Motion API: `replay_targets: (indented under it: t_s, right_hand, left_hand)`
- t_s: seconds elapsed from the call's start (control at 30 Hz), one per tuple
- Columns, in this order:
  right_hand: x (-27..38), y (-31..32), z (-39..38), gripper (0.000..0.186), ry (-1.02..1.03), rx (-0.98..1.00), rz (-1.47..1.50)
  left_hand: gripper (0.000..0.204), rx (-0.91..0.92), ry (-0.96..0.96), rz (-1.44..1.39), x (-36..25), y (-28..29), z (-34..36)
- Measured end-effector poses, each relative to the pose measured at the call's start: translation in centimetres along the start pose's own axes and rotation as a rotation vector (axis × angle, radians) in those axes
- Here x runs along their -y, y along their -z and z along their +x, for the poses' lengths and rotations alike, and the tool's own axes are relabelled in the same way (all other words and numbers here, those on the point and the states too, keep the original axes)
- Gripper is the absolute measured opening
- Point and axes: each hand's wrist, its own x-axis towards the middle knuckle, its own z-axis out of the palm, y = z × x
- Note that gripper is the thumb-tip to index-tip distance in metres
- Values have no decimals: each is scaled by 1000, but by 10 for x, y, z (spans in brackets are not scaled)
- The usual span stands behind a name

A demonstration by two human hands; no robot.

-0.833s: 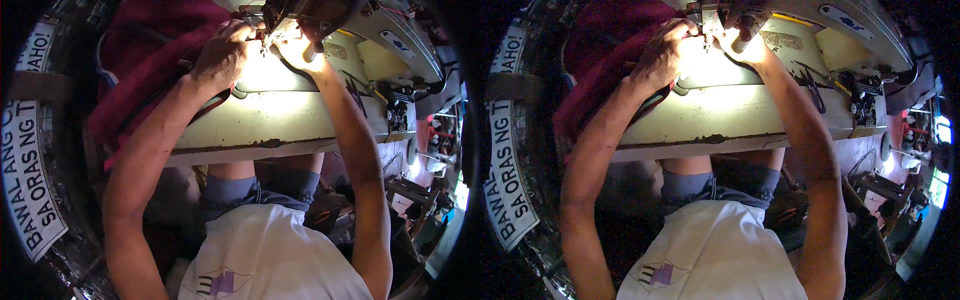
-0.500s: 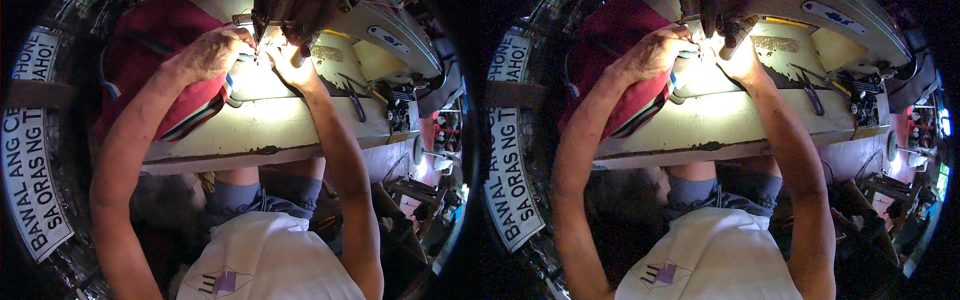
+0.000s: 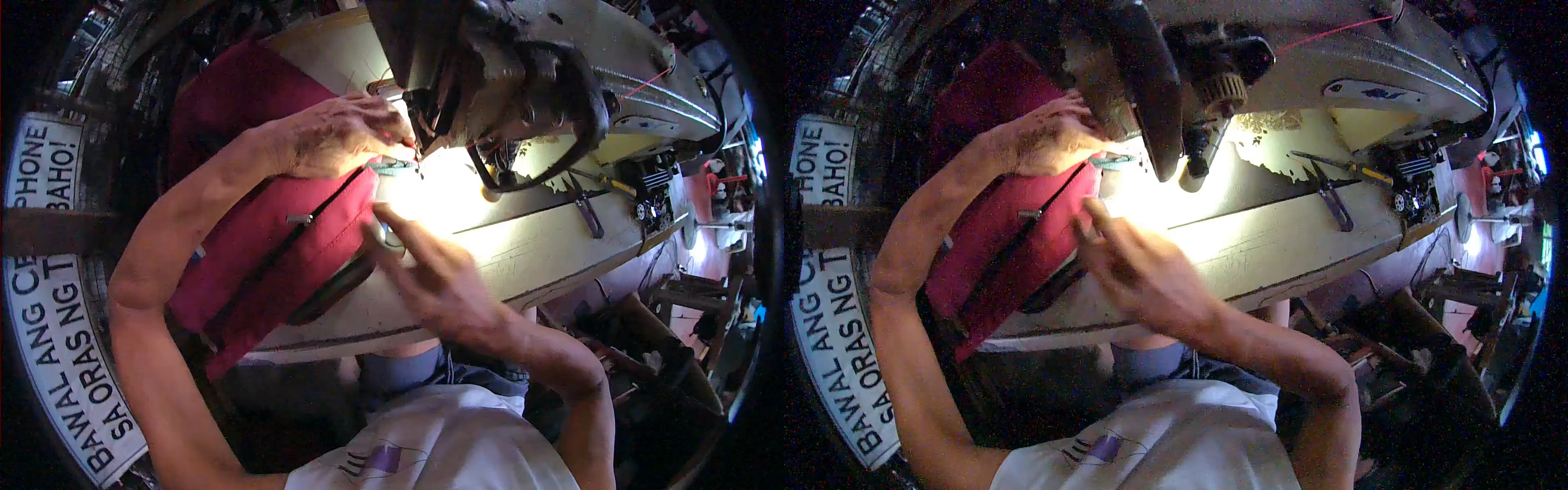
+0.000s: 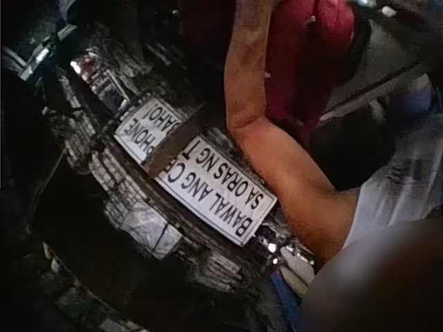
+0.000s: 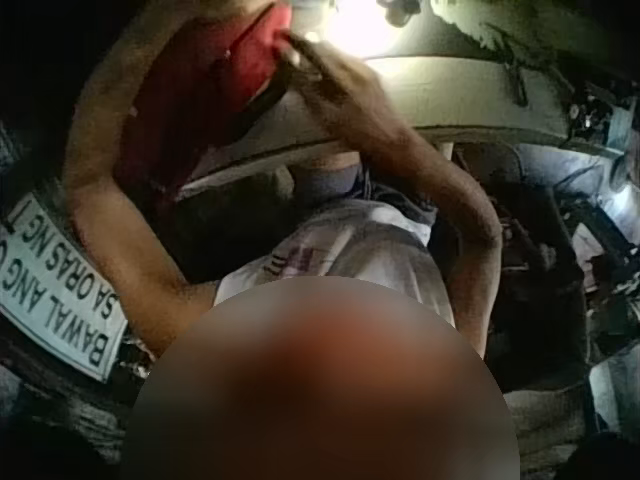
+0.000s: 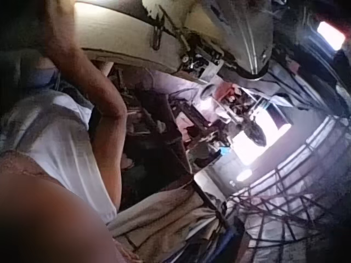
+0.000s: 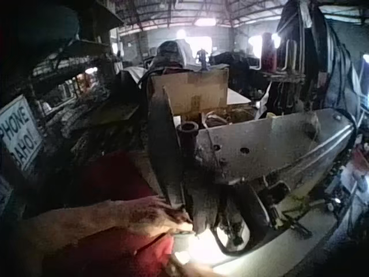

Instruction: Sewing components and a zipper onto a pink fabric bag using an industrial sewing machine.

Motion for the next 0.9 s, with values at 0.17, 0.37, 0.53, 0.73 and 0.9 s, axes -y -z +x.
replay_targets:
  t_s: [0.17,0.37,0.53,0.73,0.9]
  right_hand:
    - [19,-33,38,53,-38,122,-285]
    - [10,-22,27,54,144,107,-191]
    - [-8,15,4,50,118,261,135]
    - [-50,73,-12,27,144,69,35]
    - [-69,77,1,28,7,56,-191]
  left_hand:
    - [38,-99,93,-5,0,-20,-17]
    - [35,-281,130,105,-22,-44,-21]
    - [24,-539,305,199,-67,-67,-6]
    - [18,-484,614,426,-121,-99,32]
    - [17,-715,713,339,-129,-108,47]
